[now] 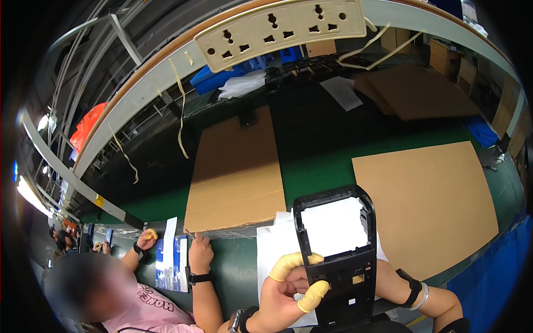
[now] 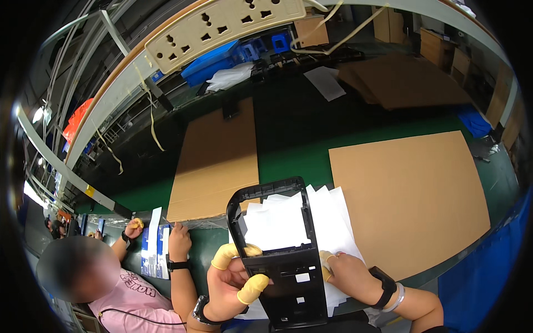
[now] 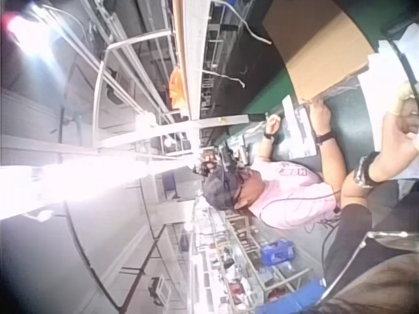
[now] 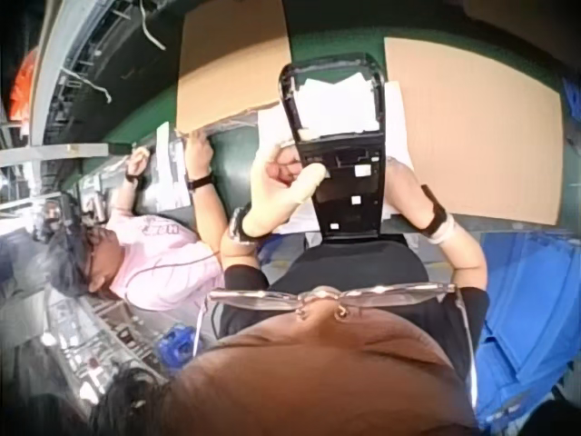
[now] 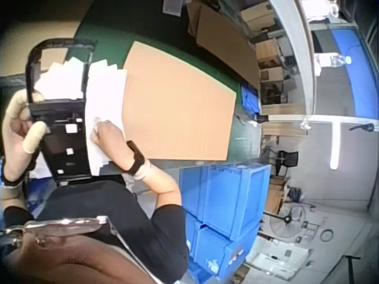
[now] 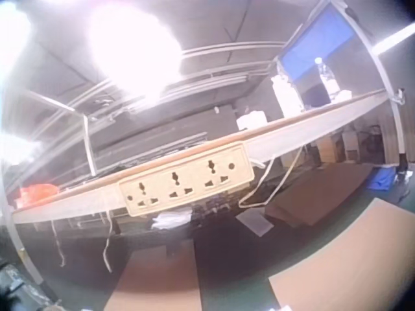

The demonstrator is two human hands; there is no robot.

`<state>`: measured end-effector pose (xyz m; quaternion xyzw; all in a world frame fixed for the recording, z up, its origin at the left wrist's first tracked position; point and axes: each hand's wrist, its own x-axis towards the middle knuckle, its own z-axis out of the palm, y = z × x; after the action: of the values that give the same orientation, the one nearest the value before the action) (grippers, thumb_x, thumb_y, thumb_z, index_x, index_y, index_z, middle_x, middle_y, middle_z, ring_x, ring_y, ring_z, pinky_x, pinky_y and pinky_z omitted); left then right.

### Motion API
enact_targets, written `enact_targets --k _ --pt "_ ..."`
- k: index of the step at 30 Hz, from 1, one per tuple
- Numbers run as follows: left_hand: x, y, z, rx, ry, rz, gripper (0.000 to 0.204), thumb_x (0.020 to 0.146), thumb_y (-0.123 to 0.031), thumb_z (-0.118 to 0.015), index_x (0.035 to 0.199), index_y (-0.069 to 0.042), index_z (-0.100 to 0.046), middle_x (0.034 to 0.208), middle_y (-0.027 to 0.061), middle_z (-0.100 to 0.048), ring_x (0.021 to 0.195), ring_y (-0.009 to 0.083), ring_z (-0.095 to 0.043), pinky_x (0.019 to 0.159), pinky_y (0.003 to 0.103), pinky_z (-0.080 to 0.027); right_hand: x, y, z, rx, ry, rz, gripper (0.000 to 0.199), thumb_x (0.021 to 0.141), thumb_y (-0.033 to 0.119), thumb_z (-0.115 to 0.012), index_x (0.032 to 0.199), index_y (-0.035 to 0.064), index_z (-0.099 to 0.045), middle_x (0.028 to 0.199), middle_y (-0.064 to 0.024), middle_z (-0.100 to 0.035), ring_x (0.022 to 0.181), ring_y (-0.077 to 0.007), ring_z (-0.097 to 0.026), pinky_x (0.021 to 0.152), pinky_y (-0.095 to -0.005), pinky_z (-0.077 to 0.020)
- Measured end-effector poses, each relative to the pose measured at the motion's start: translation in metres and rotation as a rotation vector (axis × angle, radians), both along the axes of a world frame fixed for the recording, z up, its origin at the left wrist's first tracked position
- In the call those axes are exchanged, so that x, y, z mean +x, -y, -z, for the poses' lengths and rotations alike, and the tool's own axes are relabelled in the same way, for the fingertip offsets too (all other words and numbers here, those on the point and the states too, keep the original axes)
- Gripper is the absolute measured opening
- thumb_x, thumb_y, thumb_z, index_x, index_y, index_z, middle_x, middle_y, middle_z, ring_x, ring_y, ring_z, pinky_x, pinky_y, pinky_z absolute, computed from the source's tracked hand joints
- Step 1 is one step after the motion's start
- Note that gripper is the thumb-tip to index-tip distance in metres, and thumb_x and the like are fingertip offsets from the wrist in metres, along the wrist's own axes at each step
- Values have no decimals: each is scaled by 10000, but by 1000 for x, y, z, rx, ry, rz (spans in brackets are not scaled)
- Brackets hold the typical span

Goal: Cleaning and inspecting plastic electronic housing components using a cloth.

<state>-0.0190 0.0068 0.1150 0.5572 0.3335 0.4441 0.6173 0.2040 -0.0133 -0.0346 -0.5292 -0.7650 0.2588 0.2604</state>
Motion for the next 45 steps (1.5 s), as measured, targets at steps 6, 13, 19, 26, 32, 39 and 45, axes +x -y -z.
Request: enact_targets --k 6,13,19,26,32,39,45 --pt "1 3 -4 -63 56 14 450 765 40 -631 1134 24 -374 929 159 -609 796 179 -626 694 267 -514 -1 0 3 -45 -87 4 169 681 112 -637 743 -31 -571 687 -214 -575 661 -348 -584 585 -406 -477" --pt "-3 2 10 -55 106 -9 460 757 39 -638 1133 29 -374 926 158 -604 788 183 -624 692 285 -525 -2 2 -7 -65 -119 43 145 708 105 -602 745 -32 -570 659 -215 -565 638 -345 -580 569 -406 -469" --pt "-8 2 18 -17 156 -5 438 750 34 -647 1107 22 -393 940 161 -585 793 196 -620 669 304 -533 -1 4 9 -35 -235 138 153 714 112 -601 756 -33 -576 645 -206 -560 622 -335 -575 557 -397 -469" --pt "14 3 15 48 215 -279 366 781 -146 -562 1099 -57 -404 938 53 -490 786 129 -510 697 269 -448 0 2 -21 31 -29 48 199 717 133 -621 814 -35 -581 660 -187 -567 636 -323 -577 568 -393 -471" --pt "13 -10 2 -249 290 -33 289 862 -126 -558 1079 -76 -375 904 16 -485 742 68 -495 627 217 -394 -5 2 -14 34 147 3 231 709 151 -646 837 -32 -587 676 -183 -571 634 -312 -579 564 -381 -473" --pt "28 -11 12 -397 250 -65 247 842 -96 -611 983 -78 -409 801 -22 -468 670 23 -457 552 176 -351 -3 3 -12 77 192 -12 197 676 138 -651 758 -20 -566 714 -185 -567 628 -314 -576 554 -375 -472" --pt "32 -1 30 -468 263 -1 204 857 -110 -599 952 -75 -422 818 -11 -495 650 27 -454 522 178 -344 -5 -1 -35 -106 198 5 330 700 112 -615 1005 1 -556 706 -171 -555 656 -306 -574 573 -371 -467"
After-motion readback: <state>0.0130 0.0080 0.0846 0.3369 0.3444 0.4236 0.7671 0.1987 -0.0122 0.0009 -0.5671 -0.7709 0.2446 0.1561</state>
